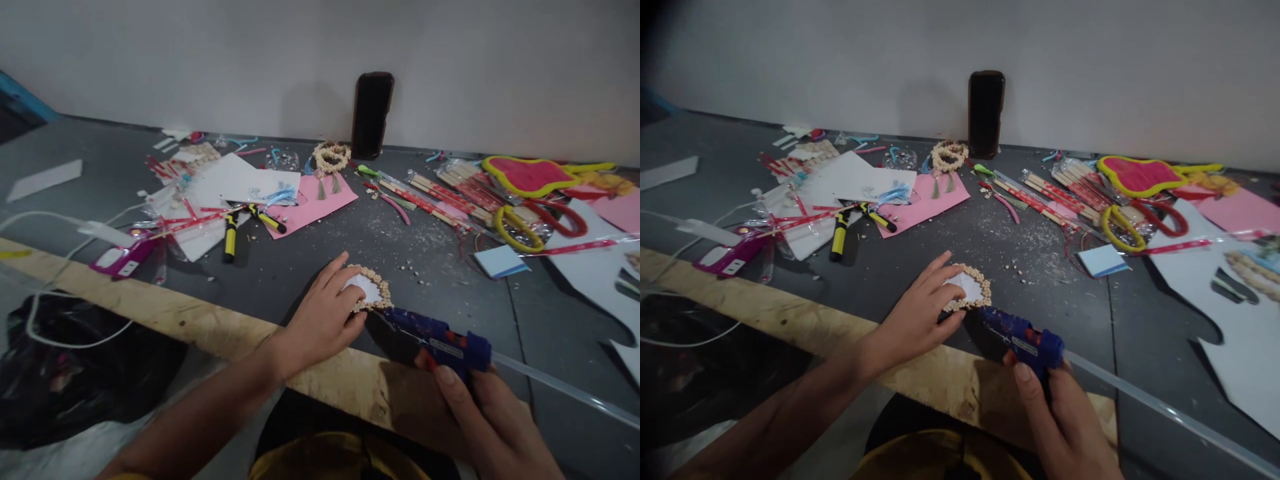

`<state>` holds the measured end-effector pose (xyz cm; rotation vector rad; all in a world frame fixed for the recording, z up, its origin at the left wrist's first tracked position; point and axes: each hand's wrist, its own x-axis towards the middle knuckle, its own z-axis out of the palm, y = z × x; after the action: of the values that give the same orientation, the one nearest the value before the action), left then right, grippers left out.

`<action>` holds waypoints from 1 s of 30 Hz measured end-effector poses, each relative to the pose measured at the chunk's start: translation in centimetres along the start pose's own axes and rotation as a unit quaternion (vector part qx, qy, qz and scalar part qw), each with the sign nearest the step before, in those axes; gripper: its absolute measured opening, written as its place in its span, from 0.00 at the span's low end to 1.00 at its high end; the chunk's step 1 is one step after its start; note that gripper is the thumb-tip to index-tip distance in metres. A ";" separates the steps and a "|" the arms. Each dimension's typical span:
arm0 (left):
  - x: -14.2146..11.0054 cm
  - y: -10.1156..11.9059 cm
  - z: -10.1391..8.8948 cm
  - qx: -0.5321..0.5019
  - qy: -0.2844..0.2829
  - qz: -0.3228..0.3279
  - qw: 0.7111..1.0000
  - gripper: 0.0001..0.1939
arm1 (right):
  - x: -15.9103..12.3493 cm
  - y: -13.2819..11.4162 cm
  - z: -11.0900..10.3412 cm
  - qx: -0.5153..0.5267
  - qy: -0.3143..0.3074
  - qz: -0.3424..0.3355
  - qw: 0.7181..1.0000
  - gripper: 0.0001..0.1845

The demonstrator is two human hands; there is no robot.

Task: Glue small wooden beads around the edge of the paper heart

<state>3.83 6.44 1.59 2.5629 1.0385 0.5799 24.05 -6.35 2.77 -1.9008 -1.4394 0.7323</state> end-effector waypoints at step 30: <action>-0.1 -0.3 0.3 -0.037 0.014 -0.016 0.999 0.05 | 1.0 0.0 0.4 -0.075 -0.027 -0.118 0.990 0.15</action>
<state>3.75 6.58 1.16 2.4765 1.0463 0.6346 24.01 -5.28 2.52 -1.7902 -1.7601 0.5806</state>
